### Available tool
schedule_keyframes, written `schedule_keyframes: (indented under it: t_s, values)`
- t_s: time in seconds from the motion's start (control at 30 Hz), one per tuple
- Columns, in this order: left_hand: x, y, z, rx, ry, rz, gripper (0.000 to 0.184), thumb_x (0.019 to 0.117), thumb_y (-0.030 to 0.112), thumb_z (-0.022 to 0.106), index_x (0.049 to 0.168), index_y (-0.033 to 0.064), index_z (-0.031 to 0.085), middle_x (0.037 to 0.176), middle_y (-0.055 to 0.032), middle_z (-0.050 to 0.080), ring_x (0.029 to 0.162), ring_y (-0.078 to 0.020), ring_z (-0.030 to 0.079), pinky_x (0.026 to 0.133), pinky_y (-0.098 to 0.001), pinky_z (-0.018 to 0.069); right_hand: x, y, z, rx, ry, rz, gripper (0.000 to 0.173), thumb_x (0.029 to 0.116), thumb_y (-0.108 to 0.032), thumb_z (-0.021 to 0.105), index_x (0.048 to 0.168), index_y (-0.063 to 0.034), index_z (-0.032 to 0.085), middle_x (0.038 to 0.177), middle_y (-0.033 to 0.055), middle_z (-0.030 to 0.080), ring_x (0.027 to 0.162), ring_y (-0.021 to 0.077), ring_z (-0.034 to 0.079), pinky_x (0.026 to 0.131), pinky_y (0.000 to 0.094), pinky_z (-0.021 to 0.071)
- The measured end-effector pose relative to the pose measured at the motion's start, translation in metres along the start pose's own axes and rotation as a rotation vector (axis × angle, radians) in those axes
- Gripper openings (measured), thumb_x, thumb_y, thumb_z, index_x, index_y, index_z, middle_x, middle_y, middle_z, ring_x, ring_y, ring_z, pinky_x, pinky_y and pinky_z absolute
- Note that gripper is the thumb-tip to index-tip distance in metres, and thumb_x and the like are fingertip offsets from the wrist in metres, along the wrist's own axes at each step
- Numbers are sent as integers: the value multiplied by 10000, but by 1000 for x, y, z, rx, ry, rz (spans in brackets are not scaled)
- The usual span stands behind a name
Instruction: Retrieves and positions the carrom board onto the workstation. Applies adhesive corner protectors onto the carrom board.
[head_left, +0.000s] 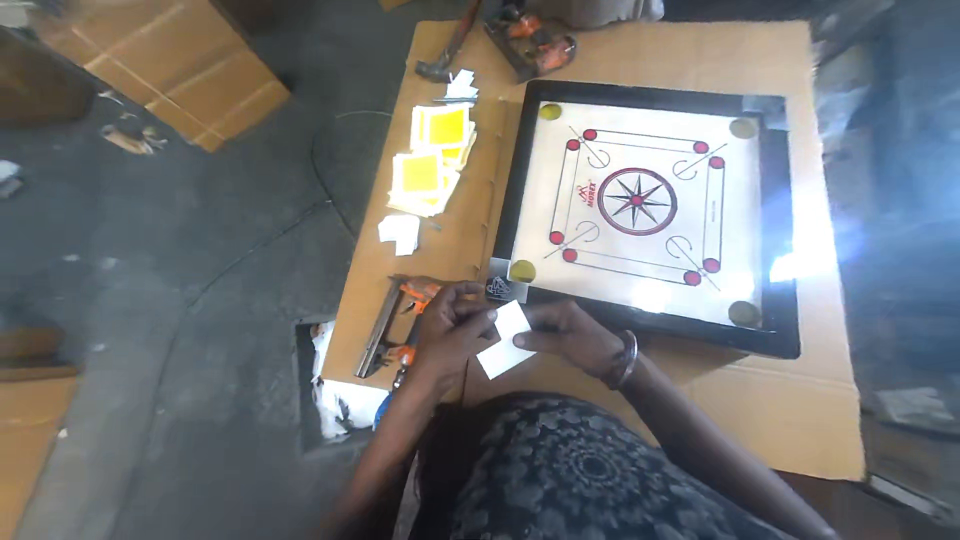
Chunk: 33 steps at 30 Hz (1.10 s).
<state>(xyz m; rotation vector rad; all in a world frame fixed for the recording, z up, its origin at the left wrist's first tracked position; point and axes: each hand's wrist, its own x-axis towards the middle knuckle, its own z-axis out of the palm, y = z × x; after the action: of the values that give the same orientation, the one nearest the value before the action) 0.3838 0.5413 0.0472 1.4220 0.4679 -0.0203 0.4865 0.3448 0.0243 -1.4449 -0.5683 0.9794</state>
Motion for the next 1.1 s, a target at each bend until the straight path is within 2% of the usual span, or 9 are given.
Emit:
schedule_keyframes:
  t_s: [0.1,0.17,0.3,0.5,0.63,0.8,0.93,1.03,1.1]
  values:
    - [-8,-1,11,-14,-9,63,240,947,-27,650,1168,65,654,903,-97,706,718,-162,668,670,-318,597,-17,6,-6,102,-46,-70,109,953,-43,657,995,-4,748,877,51,728,777,91,667,730,259,578]
    - [-14,-4,23,98,-34,117,127,969,15,645,1080,37,702,890,-84,703,719,-150,656,661,-300,583,-32,1,-2,50,30,-105,101,960,-46,650,960,-9,743,809,47,700,691,85,625,633,240,539]
    - [-35,-11,40,366,-148,278,193,973,192,715,1137,100,758,1187,-33,702,1000,-163,705,812,-344,639,-57,1,0,-107,156,-153,92,956,-74,676,947,-47,764,725,24,668,560,81,555,487,223,460]
    - [-55,-32,59,206,92,47,137,1017,104,631,1095,33,718,919,-68,719,770,-153,692,751,-357,618,-74,26,-7,-44,114,-63,108,933,-101,674,928,-66,776,799,-1,726,679,66,647,622,255,550]
    - [-76,-49,37,745,242,96,287,1055,170,576,1338,140,607,868,-84,697,638,-208,653,573,-422,580,-81,33,2,305,261,144,115,945,-46,665,1039,-4,716,908,102,725,738,172,689,677,332,610]
    - [-95,-61,55,17,82,-38,123,966,123,666,1011,28,730,879,-132,722,722,-218,701,681,-380,623,-83,30,24,548,294,243,68,914,-38,701,976,-27,728,879,101,724,710,153,673,686,321,601]
    - [-92,-55,49,-123,120,-163,113,962,114,651,934,30,720,773,-120,693,585,-171,641,546,-326,569,-80,20,31,636,149,236,146,979,-117,578,1013,-36,694,891,93,729,756,162,708,744,346,618]
    - [-95,-49,35,407,260,45,175,925,247,769,959,81,721,784,-71,690,620,-166,640,569,-346,558,-72,16,35,640,153,231,155,988,-100,570,978,-34,711,880,95,724,752,161,701,739,342,615]
    - [-96,-52,28,747,350,309,382,882,277,809,1159,34,706,1055,-131,697,888,-239,693,787,-455,605,-65,15,42,599,159,222,126,989,-78,603,992,-30,719,886,102,721,752,158,692,732,327,608]
